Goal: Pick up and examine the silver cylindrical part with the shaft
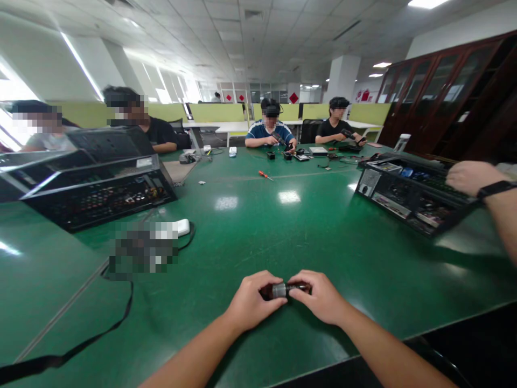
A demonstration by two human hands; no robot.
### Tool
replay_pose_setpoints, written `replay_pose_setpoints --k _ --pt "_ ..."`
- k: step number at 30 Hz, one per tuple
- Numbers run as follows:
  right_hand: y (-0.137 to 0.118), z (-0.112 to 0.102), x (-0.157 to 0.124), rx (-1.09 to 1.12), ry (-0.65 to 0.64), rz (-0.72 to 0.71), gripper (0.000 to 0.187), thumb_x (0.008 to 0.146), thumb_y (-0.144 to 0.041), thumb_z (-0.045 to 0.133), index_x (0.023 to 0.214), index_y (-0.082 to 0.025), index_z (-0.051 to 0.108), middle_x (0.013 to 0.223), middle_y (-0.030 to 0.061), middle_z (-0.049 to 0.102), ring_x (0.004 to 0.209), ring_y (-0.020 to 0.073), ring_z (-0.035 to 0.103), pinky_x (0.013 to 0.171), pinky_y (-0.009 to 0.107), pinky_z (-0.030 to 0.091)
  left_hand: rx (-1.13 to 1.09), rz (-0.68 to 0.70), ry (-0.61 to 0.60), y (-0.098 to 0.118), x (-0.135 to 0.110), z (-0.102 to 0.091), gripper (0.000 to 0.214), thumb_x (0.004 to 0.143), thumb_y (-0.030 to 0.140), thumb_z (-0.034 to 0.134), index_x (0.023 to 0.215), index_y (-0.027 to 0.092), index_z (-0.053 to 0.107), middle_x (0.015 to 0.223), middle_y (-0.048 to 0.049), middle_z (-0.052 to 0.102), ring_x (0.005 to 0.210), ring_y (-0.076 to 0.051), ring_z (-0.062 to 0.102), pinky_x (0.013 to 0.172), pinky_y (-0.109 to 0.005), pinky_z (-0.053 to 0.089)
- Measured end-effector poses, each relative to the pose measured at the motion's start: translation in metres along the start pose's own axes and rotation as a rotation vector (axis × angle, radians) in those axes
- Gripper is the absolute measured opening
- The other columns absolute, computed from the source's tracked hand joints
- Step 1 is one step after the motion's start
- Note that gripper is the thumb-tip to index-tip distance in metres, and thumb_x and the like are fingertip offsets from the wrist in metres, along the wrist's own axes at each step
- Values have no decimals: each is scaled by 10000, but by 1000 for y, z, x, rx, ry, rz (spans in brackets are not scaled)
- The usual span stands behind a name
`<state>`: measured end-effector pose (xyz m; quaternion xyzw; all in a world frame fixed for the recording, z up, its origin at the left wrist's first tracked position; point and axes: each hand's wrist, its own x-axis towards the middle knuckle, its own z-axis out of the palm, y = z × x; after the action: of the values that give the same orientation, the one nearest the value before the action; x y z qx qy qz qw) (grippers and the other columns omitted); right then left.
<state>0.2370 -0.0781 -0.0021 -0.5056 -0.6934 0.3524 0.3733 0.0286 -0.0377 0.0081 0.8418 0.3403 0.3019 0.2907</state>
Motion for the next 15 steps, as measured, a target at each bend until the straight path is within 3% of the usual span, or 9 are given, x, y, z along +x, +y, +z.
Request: replay_pose_setpoints --k 15 --pt "4 -4 -1 0 -13 17 138 820 -265 639 897 -179 715 800 27 652 674 137 554 615 243 401 -5 -16 15 3 0 -3 275 703 267 784 950 195 687 804 -26 665 702 -170 600 639 -270 440"
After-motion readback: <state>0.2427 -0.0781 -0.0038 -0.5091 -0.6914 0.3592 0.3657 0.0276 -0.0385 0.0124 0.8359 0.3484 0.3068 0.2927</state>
